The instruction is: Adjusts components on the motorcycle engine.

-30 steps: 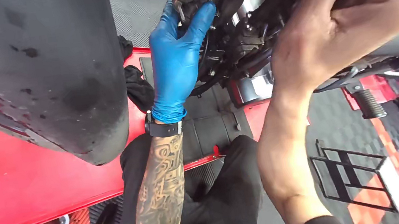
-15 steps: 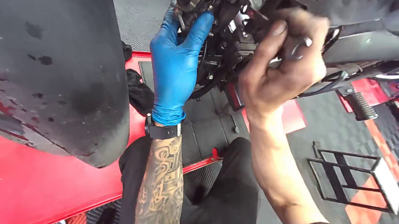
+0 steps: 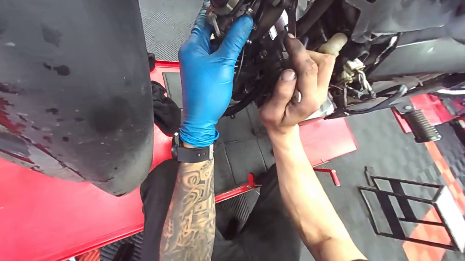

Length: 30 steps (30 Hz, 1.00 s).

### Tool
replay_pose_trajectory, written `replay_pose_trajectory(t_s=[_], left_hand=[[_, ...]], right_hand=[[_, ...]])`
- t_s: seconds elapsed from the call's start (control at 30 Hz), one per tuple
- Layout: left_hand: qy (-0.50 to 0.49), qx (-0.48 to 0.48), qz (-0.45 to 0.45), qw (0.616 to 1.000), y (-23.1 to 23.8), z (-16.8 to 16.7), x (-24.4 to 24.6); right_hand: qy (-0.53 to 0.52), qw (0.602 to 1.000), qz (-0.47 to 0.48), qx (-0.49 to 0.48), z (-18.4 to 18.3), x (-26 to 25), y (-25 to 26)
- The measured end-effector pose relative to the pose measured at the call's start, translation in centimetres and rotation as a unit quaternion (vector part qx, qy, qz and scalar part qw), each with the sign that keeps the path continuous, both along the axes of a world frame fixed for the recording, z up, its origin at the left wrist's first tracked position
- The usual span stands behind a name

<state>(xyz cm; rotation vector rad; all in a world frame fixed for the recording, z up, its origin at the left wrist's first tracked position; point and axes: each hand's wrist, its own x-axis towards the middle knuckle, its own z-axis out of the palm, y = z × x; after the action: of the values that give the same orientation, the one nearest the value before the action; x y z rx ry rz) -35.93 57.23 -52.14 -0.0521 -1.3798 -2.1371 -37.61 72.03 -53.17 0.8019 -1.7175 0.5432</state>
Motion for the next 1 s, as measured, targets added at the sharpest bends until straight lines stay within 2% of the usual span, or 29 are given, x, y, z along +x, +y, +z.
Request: replay_pose_trajectory(t_s=[0.17, 0.43, 0.57, 0.7, 0.8, 0.9, 1.0], left_hand=[[-0.003, 0.004, -0.006, 1.0, 0.0, 0.0, 0.1], [-0.003, 0.004, -0.002, 1.0, 0.1, 0.0, 0.2], [-0.01, -0.011, 0.009, 1.0, 0.3, 0.2, 0.3], [-0.013, -0.021, 0.018, 1.0, 0.2, 0.1, 0.2], [-0.021, -0.027, 0.016, 0.999, 0.3, 0.1, 0.2], [-0.023, -0.021, 0.012, 0.999, 0.1, 0.3, 0.2], [-0.019, -0.02, 0.013, 1.0, 0.1, 0.1, 0.3]], right_hand=[[-0.022, 1.0, 0.006, 0.014, 0.0, 0.3, 0.1], [-0.102, 0.987, 0.022, 0.123, 2.5, 1.5, 1.3], [-0.119, 0.988, 0.051, 0.081, 4.3, 1.7, 0.6], [-0.149, 0.982, 0.105, 0.049, 8.6, 0.5, -0.2], [-0.103, 0.99, 0.089, 0.047, 9.5, -0.4, -0.4], [-0.023, 0.999, 0.008, 0.046, 8.2, -0.3, -0.3], [0.01, 1.0, -0.003, 0.015, 6.5, 0.0, -0.4]])
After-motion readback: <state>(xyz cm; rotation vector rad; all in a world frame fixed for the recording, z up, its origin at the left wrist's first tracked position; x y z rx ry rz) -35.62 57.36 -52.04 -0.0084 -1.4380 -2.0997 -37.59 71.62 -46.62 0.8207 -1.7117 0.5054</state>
